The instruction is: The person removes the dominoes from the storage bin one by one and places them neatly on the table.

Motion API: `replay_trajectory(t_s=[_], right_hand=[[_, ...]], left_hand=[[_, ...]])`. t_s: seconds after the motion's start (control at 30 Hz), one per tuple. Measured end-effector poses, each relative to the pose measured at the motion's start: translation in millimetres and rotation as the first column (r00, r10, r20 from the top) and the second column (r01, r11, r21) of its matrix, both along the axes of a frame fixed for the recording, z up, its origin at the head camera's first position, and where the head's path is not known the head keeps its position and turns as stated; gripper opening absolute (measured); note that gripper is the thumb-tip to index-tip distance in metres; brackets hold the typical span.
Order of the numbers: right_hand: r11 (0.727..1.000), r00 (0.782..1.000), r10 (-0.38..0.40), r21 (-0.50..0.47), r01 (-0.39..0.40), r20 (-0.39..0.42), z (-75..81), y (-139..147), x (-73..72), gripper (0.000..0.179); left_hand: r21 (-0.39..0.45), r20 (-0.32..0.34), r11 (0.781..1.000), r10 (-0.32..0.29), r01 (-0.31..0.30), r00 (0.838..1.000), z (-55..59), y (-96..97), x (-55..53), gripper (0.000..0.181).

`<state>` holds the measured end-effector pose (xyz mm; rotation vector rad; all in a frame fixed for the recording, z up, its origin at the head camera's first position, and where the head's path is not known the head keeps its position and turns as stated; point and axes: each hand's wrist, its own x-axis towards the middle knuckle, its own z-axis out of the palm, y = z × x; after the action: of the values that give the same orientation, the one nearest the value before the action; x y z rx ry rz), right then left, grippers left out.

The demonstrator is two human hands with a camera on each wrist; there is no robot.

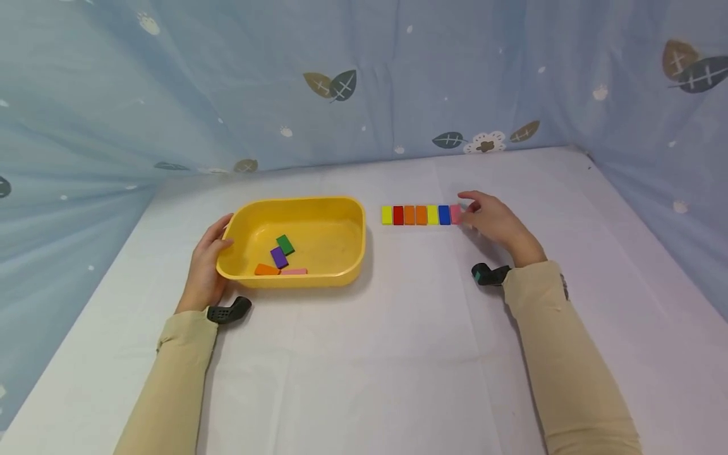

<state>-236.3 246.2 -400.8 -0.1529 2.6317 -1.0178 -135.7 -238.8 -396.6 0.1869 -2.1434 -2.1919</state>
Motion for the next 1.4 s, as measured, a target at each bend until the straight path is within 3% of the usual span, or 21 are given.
replay_trajectory(t_s=[0.17, 0.27, 0.47, 0.67, 0.8, 1.03, 1.4], right_hand=[[0.997, 0.995, -0.047, -0.060, 0.042, -0.092, 6.0, -0.7, 2.2, 0.050], [0.993, 0.987, -0.035, -0.119, 0.016, -0.157, 10.7, -4.7, 5.1, 0.052], [0.992, 0.962, -0.030, -0.128, -0.006, -0.273, 24.4, -26.9, 15.3, 0.047], [0.975, 0.946, 0.078, -0.172, -0.138, -0.314, 35.2, -61.0, 22.8, 0.043], [0.958, 0.925, 0.156, -0.174, -0.227, -0.347, 38.1, -80.7, 29.8, 0.042], [0.913, 0.863, 0.285, -0.156, -0.377, -0.416, 42.5, -106.4, 41.7, 0.042], [0.858, 0.753, 0.459, 0.015, -0.514, -0.472, 46.7, -150.2, 71.8, 0.040]], left_hand=[[-0.005, -0.011, 1.000, 0.000, 0.000, 1.000, 4.1, 2.5, -0.7, 0.045], [-0.015, -0.013, 1.000, -0.001, 0.001, 1.000, 6.3, 2.9, -1.2, 0.045], [-0.036, 0.006, 0.999, -0.002, 0.002, 1.000, 8.2, 2.7, -1.0, 0.046], [-0.059, -0.007, 0.998, 0.008, -0.008, 1.000, 8.7, -0.1, -2.7, 0.047], [-0.057, -0.005, 0.998, 0.008, -0.009, 1.000, 9.8, -1.2, -2.3, 0.047], [-0.052, -0.024, 0.998, 0.023, -0.025, 0.999, 8.4, -3.9, -1.1, 0.046], [-0.036, 0.003, 0.999, 0.032, -0.032, 0.999, -3.3, -0.1, 3.6, 0.046]])
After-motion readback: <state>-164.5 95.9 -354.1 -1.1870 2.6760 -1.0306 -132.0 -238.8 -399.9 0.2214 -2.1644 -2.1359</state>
